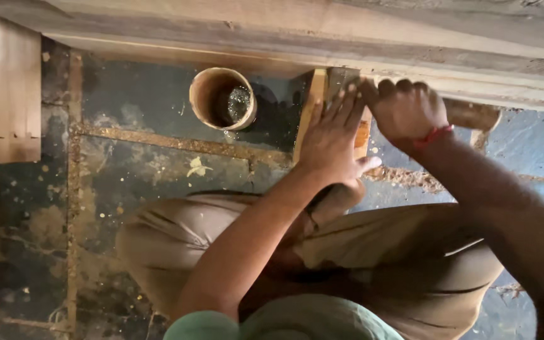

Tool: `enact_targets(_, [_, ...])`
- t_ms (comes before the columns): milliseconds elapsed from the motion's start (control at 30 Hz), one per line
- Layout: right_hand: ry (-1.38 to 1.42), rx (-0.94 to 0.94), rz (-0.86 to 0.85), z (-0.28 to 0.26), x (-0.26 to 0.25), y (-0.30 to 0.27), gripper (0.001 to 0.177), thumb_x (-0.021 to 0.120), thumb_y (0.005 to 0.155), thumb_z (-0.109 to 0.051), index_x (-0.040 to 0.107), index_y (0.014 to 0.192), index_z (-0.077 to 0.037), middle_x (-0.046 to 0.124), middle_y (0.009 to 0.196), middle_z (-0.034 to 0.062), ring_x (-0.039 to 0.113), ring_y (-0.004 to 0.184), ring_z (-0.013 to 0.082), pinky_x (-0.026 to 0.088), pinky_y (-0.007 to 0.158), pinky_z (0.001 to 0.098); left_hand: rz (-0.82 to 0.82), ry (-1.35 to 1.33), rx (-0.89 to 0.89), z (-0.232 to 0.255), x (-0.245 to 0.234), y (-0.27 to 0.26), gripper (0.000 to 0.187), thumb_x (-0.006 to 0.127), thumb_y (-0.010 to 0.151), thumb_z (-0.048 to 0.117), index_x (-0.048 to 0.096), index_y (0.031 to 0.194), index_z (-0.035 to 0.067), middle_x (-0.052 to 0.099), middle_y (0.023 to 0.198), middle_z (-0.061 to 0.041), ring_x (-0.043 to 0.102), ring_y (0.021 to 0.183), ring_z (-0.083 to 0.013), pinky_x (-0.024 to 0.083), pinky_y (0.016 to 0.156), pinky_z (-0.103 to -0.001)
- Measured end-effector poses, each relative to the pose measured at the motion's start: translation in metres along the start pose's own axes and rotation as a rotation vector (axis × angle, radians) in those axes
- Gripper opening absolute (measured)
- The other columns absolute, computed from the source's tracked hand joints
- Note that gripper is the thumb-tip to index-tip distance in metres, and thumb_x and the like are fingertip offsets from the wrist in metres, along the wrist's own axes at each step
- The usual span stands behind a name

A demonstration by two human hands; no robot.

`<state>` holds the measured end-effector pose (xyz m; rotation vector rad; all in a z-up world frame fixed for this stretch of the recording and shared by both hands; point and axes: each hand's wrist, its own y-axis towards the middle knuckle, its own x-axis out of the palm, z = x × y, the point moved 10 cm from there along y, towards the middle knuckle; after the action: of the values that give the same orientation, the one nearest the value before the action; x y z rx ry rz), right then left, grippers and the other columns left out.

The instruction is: The person sits on the floor and sharpens a chisel and a scraper on a sharpening stone. They repeatedly apply water from a cup to the stone and rub the tool blades against it in a back-and-forth motion, occasionally inspecting the edges.

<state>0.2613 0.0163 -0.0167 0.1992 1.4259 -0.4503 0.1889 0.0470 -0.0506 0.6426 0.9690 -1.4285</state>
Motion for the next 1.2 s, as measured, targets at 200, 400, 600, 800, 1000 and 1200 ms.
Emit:
enact_targets(200, [0.0,-0.204,0.009,-0.074,-0.033,-0.075,0.038,0.052,0.101,-0.013,0.059,0.138,-0.006,0.07,0.08,0.0104,0.061,0.055,0.0178,0.053,0.044,0.0322,-0.14,-0.095,-0.02,0.038,0.014,-0.106,0.121,0.079,0.073,0.061,0.018,0.156,-0.003,0.011,0.165,-0.026,0.016,0.153,-0.0419,0.014,0.121,-0.061])
enact_targets(400, [0.005,-0.039,0.035,-0.021,-0.001,-0.029,0.037,0.051,0.101,-0.015,0.059,0.137,-0.011,0.07,0.102,0.014,0.07,0.086,0.0295,0.059,0.068,0.0441,0.011,0.027,0.042,0.009,0.003,-0.028,0.122,0.074,0.076,0.066,0.014,0.158,-0.002,0.013,0.166,-0.024,0.02,0.155,-0.0347,0.015,0.129,-0.057])
enact_targets(600, [-0.105,-0.072,-0.011,-0.039,-0.016,-0.033,0.043,0.049,0.102,-0.011,0.055,0.145,-0.005,0.072,0.098,0.018,0.07,0.064,0.0219,0.058,0.046,0.0326,-0.083,0.098,0.029,0.011,0.004,-0.044,0.114,0.075,0.077,0.06,0.017,0.154,0.0,0.012,0.165,-0.024,0.017,0.153,-0.0362,0.014,0.123,-0.058])
enact_targets(800, [-0.048,-0.032,-0.072,-0.064,-0.015,-0.079,0.031,0.05,0.105,-0.012,0.059,0.134,-0.009,0.069,0.082,0.0097,0.067,0.064,0.0222,0.057,0.049,0.0356,-0.056,0.021,0.138,0.038,-0.016,-0.095,0.099,0.078,0.075,0.054,0.036,0.152,0.01,0.026,0.163,-0.022,0.027,0.152,-0.0374,0.015,0.123,-0.061])
enact_targets(1000, [0.099,0.144,-0.099,0.014,0.024,-0.009,0.042,0.051,0.099,-0.012,0.054,0.141,-0.01,0.07,0.106,0.0155,0.071,0.089,0.0379,0.061,0.068,0.049,0.111,0.028,0.124,-0.008,-0.01,0.005,0.115,0.081,0.066,0.057,0.03,0.153,0.002,0.029,0.161,-0.021,0.029,0.151,-0.0343,0.016,0.124,-0.057])
enact_targets(1200, [-0.07,-0.049,-0.208,-0.059,0.014,-0.077,0.054,0.051,0.1,-0.009,0.046,0.153,-0.009,0.072,0.094,0.0134,0.071,0.068,0.0234,0.061,0.052,0.0348,-0.091,0.002,0.086,0.025,0.009,-0.086,0.114,0.08,0.07,0.057,0.029,0.154,0.0,0.022,0.164,-0.025,0.026,0.153,-0.0375,0.017,0.125,-0.06])
